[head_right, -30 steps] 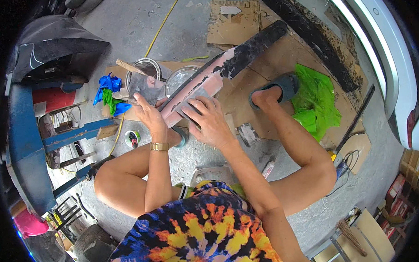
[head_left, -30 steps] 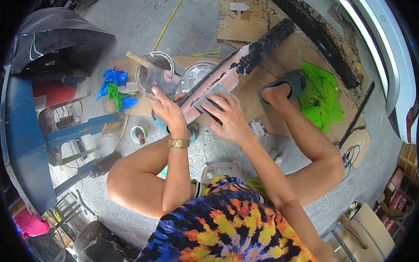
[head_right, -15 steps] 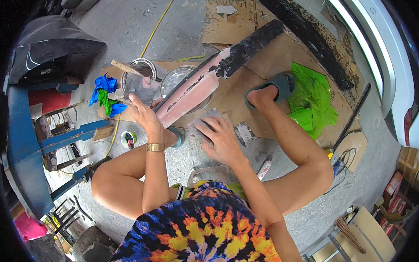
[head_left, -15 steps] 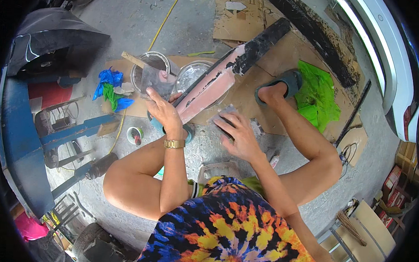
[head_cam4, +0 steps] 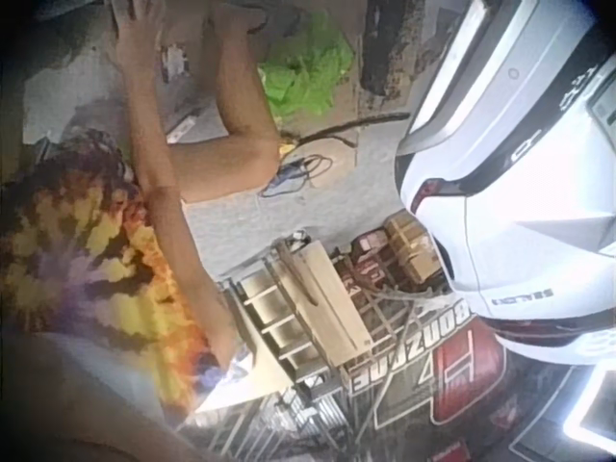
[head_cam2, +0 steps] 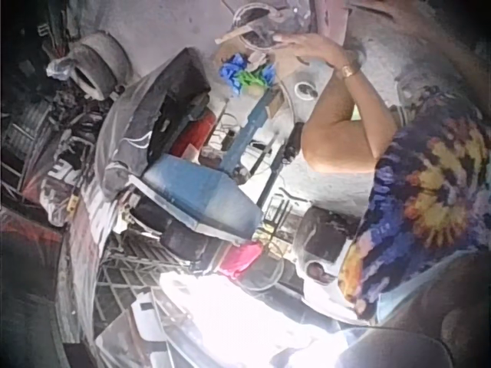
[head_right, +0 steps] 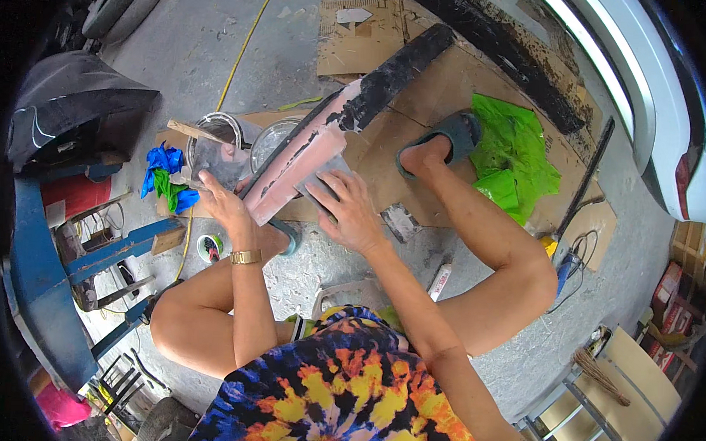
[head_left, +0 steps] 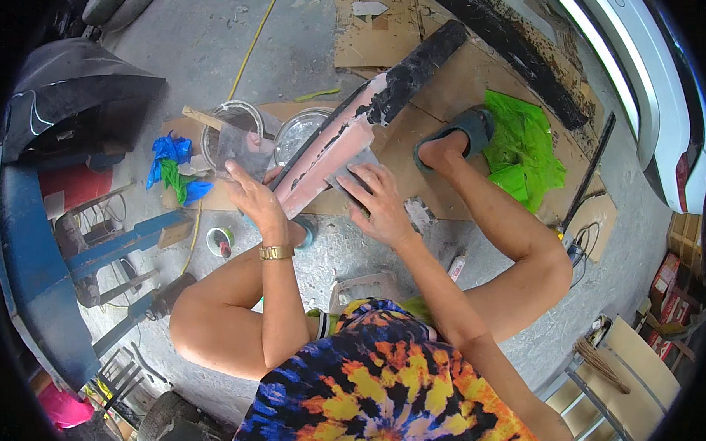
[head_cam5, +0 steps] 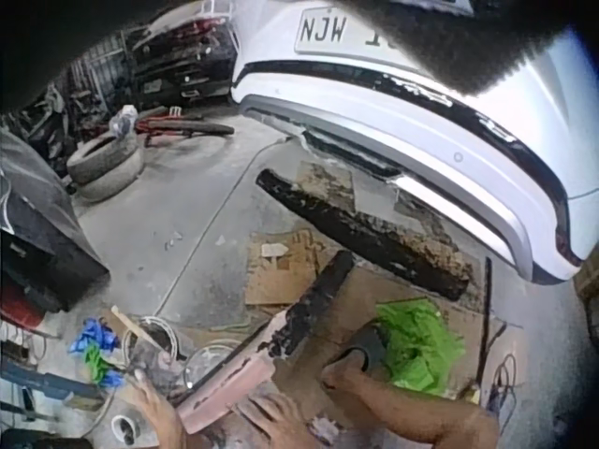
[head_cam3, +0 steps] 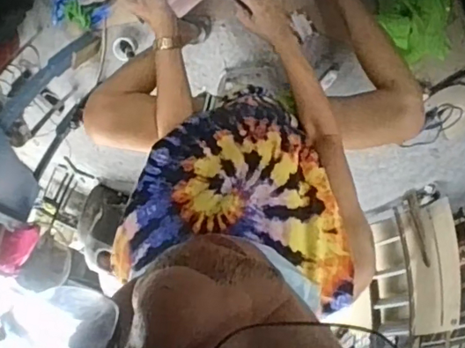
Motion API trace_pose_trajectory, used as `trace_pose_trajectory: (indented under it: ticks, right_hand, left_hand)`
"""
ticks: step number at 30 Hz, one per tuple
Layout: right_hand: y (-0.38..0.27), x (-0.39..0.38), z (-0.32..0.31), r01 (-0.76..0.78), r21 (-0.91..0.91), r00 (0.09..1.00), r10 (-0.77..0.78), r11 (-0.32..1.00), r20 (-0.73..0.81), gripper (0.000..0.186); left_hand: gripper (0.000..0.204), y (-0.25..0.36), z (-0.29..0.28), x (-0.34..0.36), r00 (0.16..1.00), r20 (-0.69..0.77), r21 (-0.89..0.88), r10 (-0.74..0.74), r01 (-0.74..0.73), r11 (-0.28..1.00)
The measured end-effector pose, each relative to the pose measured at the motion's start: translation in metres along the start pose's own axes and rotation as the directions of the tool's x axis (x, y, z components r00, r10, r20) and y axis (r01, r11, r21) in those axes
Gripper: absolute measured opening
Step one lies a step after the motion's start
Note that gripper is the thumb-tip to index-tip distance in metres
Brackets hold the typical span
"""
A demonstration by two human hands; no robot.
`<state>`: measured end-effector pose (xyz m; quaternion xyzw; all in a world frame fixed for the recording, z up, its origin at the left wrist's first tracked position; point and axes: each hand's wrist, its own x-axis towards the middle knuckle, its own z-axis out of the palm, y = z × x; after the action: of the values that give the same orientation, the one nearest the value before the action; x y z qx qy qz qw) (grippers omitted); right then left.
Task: Applying body filler putty and sanding a car spoiler.
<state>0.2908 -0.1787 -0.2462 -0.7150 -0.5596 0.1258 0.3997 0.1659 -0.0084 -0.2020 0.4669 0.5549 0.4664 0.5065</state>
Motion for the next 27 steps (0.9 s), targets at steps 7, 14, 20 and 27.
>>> trace_pose_trajectory:
  ticks: [7,14,20,27]
  right_hand:
    - [0.004,-0.007,0.011,0.016,-0.024,1.000,-0.016,1.000,-0.011,0.055]
    - [-0.005,-0.013,-0.005,-0.031,-0.008,0.999,0.031,0.999,0.035,0.055]
    - [-0.007,0.011,-0.004,0.036,-0.032,0.999,-0.036,0.999,-0.001,0.055]
    - [-0.012,-0.028,-0.016,-0.070,0.059,0.988,0.061,0.996,0.142,0.052]
  left_hand:
    - [0.068,0.002,0.001,-0.001,1.000,-0.016,0.015,-0.025,0.025,1.000]
    - [0.064,0.002,0.003,-0.001,0.999,-0.029,0.028,0.024,-0.023,0.999]
    - [0.064,0.000,0.002,0.001,1.000,0.001,0.042,0.022,-0.023,0.999]
    - [0.064,0.006,0.002,-0.002,0.999,-0.038,0.027,-0.001,0.002,1.000]
